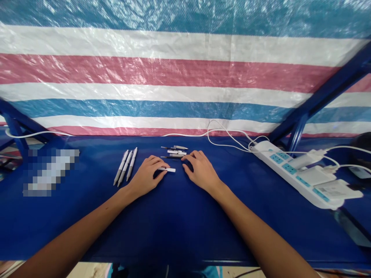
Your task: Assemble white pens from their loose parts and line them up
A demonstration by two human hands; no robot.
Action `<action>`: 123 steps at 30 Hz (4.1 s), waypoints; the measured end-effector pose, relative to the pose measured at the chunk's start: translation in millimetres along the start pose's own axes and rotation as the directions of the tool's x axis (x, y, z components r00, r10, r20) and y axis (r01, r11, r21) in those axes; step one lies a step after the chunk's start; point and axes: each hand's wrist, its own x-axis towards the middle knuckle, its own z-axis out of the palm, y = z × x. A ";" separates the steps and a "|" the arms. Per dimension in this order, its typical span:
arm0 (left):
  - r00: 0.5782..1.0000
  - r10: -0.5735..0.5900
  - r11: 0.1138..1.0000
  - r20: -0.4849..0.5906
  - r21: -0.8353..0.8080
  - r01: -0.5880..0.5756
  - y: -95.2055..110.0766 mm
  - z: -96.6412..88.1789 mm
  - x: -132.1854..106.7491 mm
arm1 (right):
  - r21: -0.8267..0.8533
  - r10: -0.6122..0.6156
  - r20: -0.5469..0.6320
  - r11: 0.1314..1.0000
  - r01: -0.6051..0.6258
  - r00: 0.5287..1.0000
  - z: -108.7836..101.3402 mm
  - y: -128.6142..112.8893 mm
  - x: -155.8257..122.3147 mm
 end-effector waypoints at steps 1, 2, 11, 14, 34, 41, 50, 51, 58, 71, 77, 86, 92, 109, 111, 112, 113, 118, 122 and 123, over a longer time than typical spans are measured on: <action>1.000 0.000 1.000 0.000 -0.001 0.000 0.0 -0.1 0.0 | 0.003 0.001 -0.001 1.000 -0.001 1.000 0.0 -0.2 0.1; 1.000 -0.001 1.000 0.001 -0.001 0.001 0.0 -0.2 0.0 | 0.005 0.003 -0.003 1.000 -0.003 1.000 0.1 -0.3 0.1; 1.000 -0.013 1.000 0.015 0.003 0.013 0.3 -1.4 0.5 | 0.029 0.021 0.027 0.999 -0.021 0.999 -0.8 1.2 0.4; 1.000 -0.014 1.000 0.020 -0.003 0.014 0.4 -1.7 0.7 | 0.058 0.019 0.039 0.998 -0.021 0.999 -1.6 -0.6 1.0; 0.998 0.070 0.992 -0.002 -0.102 -0.070 3.8 -11.1 0.7 | 0.095 0.014 0.056 0.995 -0.019 0.998 1.9 -4.0 2.5; 0.965 0.209 0.970 0.157 -0.162 -0.184 8.9 -22.6 -2.8 | 0.114 0.045 0.051 0.992 -0.051 0.998 2.7 -0.7 2.8; 0.935 0.189 0.976 0.299 -0.162 -0.146 3.6 -21.4 -1.0 | 0.118 0.054 0.067 0.991 -0.061 0.996 1.2 -1.1 3.9; 0.937 0.186 0.976 0.295 -0.162 -0.143 3.2 -21.3 -1.0 | 0.119 0.055 0.067 0.991 -0.063 0.996 1.2 -1.0 3.9; 0.942 0.159 0.980 0.296 -0.166 -0.114 0.1 -20.3 -1.8 | 0.167 0.049 0.067 0.984 -0.060 0.997 -0.9 -2.4 4.8; 0.968 0.159 0.970 0.194 -0.215 -0.116 4.3 -28.1 1.3 | 0.317 0.124 0.003 0.941 -0.118 0.992 -12.4 -1.8 7.7; 0.898 0.276 0.960 0.344 -0.145 -0.239 19.1 -28.9 -6.3 | 0.339 0.118 0.006 0.934 -0.114 0.993 -12.4 -4.7 7.6; 0.890 0.220 0.975 0.401 -0.075 -0.207 13.8 -30.5 -2.1 | 0.357 0.113 0.024 0.927 -0.114 0.993 -14.2 -4.6 8.4; 0.938 0.151 0.988 0.312 -0.033 -0.148 -0.3 -24.2 0.2 | 0.363 0.113 -0.009 0.926 -0.102 0.994 -13.2 -2.2 8.1; 0.997 0.004 1.000 -0.071 0.001 -0.004 -18.4 -21.5 2.7 | 0.529 0.117 0.019 0.841 -0.110 0.993 -30.0 -1.6 10.6; 0.995 -0.009 1.000 -0.098 0.002 0.010 -19.5 -20.6 2.7 | 0.552 0.118 0.039 0.825 -0.120 0.992 -29.9 -1.9 10.4; 0.994 -0.015 1.000 -0.111 0.001 0.015 -20.1 -20.3 2.8 | 0.560 0.121 0.045 0.819 -0.126 0.992 -29.6 -2.0 10.3; 0.992 -0.020 1.000 -0.122 0.001 0.020 -20.6 -20.1 3.0 | 0.566 0.123 0.050 0.814 -0.130 0.991 -29.3 -2.1 10.3; 0.986 -0.052 0.999 -0.159 0.007 0.054 -23.2 -20.2 3.9 | 0.585 0.123 0.061 0.800 -0.135 0.991 -27.6 -0.9 10.3; 0.984 -0.074 0.997 -0.161 0.013 0.077 -22.8 -20.4 4.0 | 0.582 0.115 0.069 0.802 -0.134 0.991 -26.6 -0.8 9.8; 0.985 -0.068 0.997 -0.161 0.015 0.071 -22.3 -20.4 3.9 | 0.579 0.110 0.073 0.804 -0.132 0.991 -26.6 -1.3 9.6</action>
